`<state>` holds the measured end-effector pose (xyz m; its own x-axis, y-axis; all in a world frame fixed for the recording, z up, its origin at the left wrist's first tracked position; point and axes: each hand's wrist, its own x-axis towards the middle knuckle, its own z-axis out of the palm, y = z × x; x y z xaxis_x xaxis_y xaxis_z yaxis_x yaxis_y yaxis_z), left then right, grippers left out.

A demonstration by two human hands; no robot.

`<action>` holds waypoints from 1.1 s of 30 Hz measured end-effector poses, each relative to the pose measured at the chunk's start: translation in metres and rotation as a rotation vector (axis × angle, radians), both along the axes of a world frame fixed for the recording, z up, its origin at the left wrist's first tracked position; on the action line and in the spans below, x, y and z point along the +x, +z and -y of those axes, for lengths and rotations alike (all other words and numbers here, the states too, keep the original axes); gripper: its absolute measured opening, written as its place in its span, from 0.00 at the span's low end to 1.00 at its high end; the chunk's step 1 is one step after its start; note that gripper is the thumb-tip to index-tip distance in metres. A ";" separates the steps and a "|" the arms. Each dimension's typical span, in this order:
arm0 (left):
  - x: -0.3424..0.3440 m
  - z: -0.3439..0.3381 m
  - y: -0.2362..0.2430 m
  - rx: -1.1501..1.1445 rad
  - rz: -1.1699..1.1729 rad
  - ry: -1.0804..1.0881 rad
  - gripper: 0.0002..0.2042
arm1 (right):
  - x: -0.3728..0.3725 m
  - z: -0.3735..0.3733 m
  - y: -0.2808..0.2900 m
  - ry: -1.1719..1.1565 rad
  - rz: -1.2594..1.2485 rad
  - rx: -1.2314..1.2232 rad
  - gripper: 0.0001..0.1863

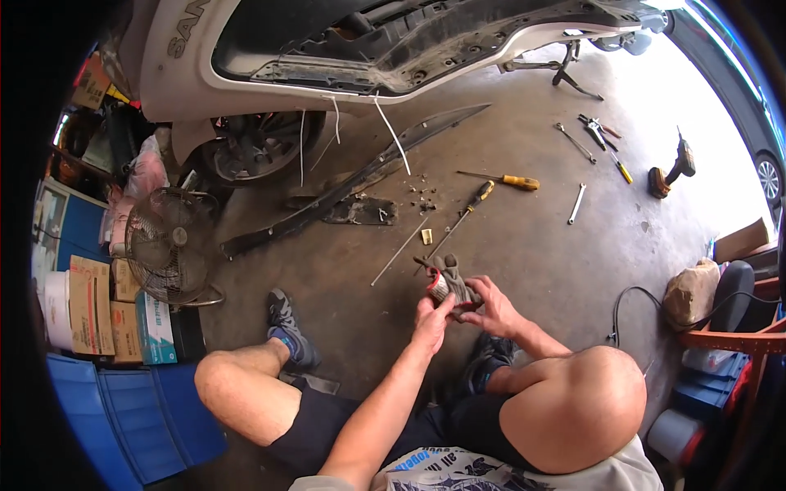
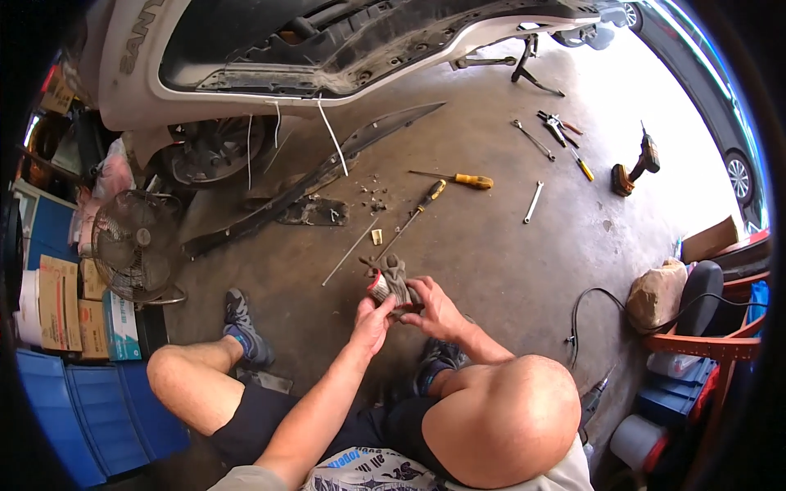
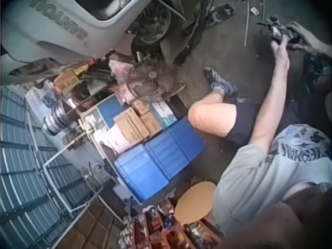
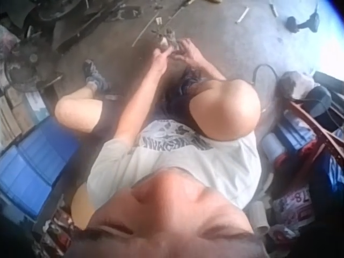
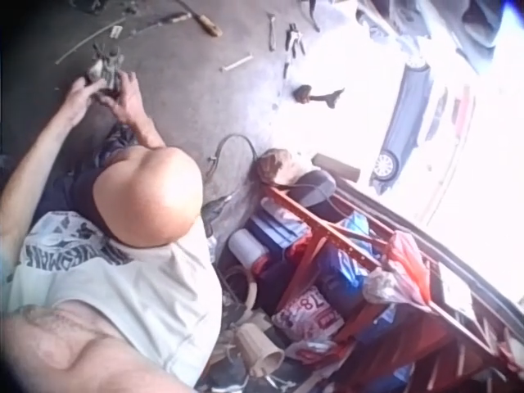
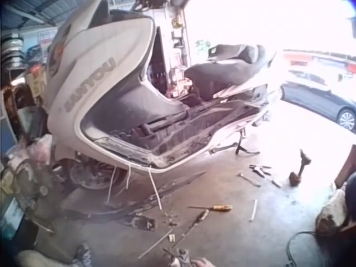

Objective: The recorder is performing maintenance on a white scooter, using zip ties to secure parts and checking the rear wheel area.

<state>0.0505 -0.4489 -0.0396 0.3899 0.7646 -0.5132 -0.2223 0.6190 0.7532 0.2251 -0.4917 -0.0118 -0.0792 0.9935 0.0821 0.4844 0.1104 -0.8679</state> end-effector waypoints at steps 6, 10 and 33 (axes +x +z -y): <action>-0.012 -0.016 -0.009 -0.161 0.138 0.099 0.16 | 0.026 0.004 -0.056 -0.577 -0.457 -0.188 0.02; -0.040 -0.043 -0.008 -0.257 0.257 0.114 0.23 | 0.074 0.013 -0.038 -0.815 -0.597 -0.064 0.05; 0.018 0.024 -0.013 0.667 -0.771 -0.277 0.11 | 0.050 -0.038 0.060 -0.512 -1.438 -0.344 0.08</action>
<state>0.0683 -0.4733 -0.0523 0.3415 0.9171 -0.2054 0.5472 -0.0163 0.8369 0.2748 -0.4533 0.0479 0.2026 0.8754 -0.4389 -0.8195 -0.0938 -0.5653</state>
